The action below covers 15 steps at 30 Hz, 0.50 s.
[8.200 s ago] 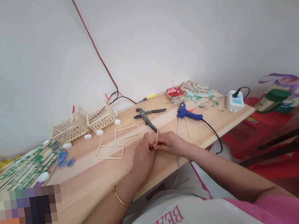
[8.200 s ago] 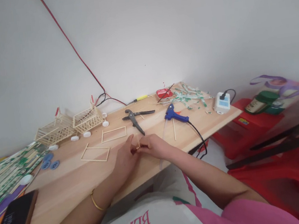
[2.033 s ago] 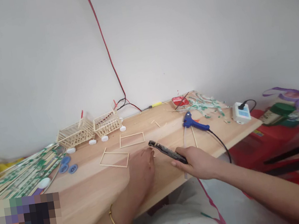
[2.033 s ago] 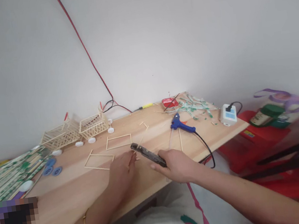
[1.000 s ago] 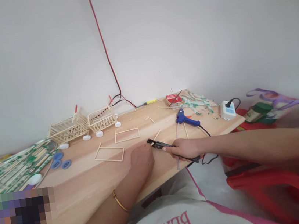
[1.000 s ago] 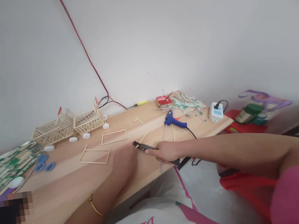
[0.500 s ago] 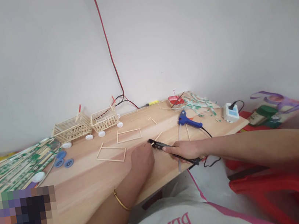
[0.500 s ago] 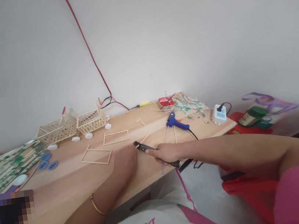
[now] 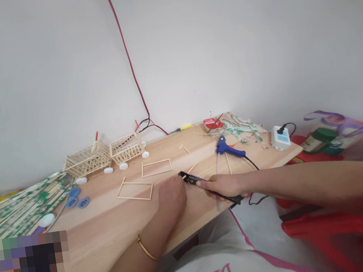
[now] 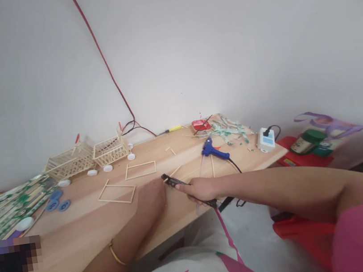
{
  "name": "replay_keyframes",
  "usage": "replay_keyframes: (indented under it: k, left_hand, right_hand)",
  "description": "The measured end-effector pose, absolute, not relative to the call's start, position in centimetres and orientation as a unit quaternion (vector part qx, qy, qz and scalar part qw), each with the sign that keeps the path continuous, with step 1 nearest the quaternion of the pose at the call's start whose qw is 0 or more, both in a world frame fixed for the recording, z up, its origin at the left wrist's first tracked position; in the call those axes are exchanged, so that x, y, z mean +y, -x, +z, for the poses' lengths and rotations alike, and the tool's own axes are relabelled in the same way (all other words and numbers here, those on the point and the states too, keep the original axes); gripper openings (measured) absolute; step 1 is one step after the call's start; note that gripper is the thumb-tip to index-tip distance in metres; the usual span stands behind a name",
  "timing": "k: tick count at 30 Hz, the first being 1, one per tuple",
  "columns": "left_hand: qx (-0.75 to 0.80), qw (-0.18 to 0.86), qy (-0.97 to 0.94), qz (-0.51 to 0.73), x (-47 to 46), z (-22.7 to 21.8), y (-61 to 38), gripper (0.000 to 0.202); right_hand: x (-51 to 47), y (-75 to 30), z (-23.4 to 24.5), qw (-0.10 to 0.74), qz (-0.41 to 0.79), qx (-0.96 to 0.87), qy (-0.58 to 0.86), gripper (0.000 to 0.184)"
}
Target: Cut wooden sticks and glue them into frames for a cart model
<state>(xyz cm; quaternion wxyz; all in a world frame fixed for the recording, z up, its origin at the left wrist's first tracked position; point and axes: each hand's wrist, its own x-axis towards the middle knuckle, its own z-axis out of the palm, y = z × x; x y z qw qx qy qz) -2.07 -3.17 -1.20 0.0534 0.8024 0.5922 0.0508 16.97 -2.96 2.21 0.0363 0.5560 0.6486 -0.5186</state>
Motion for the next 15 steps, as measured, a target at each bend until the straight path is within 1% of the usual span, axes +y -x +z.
replay_keyframes:
  k: [10,15]
  left_hand:
    - [0.591,0.053,-0.804,0.049,-2.88,-1.36,2.18,0.027]
    - [0.595,0.049,-0.801,0.046,-2.91,-1.41,2.18,0.028]
  right_hand:
    - [-3.04,-17.02,1.86,0.036,-0.532,0.638,-0.556,0.069]
    - [-3.02,-16.96,2.05,0.029,-0.520,0.649,-0.554,0.069]
